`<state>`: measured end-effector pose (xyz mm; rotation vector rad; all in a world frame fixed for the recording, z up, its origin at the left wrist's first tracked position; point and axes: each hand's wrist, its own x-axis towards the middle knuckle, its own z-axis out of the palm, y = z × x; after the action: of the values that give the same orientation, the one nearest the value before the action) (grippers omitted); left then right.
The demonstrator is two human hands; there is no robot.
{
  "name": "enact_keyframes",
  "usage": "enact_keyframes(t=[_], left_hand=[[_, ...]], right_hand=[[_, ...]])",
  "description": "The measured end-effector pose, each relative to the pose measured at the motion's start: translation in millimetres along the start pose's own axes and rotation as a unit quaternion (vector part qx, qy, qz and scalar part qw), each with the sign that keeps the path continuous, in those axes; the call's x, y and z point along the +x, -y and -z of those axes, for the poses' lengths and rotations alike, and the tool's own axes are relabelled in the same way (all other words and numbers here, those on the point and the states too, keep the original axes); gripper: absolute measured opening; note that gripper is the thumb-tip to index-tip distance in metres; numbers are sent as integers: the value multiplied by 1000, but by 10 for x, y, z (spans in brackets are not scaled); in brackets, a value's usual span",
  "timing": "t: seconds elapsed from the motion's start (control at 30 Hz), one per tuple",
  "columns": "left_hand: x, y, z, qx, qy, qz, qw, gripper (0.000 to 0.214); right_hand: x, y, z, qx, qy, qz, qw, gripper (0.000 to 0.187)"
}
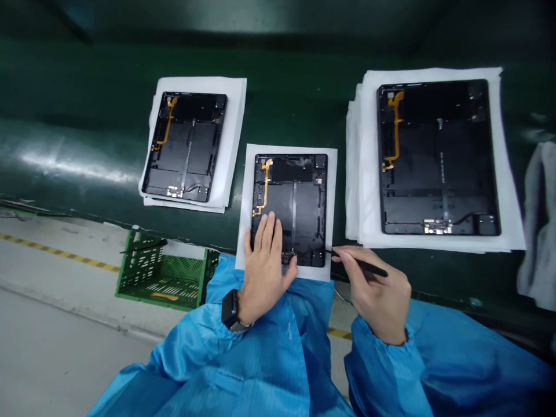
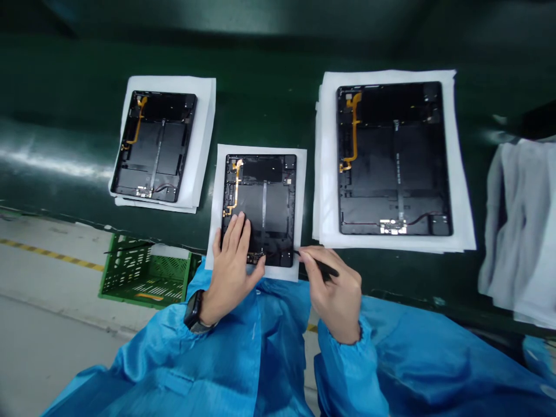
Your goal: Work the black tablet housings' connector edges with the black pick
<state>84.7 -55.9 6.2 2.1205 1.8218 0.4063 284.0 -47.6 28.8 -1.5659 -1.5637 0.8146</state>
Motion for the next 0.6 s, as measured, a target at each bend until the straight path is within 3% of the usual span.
enact_keyframes(t=[0.17,0.3,0.43,0.6], left_hand=[[-24,37,52,-27,20,-15,999,74],[-46,162,222,-101,50,-55,992,60],[-33,375,398,-173,-2,-78,982,43],[-7,596,460,-184,-43,-91,978,34]], right_hand=[[-25,39,-25,1,-11,-1,1000,9],[-93,82,9,13,-33,-21,999,8],[-208,102,6,34,-69,-62,995,9],[-304,92,-120,67,-28,-54,996,9]])
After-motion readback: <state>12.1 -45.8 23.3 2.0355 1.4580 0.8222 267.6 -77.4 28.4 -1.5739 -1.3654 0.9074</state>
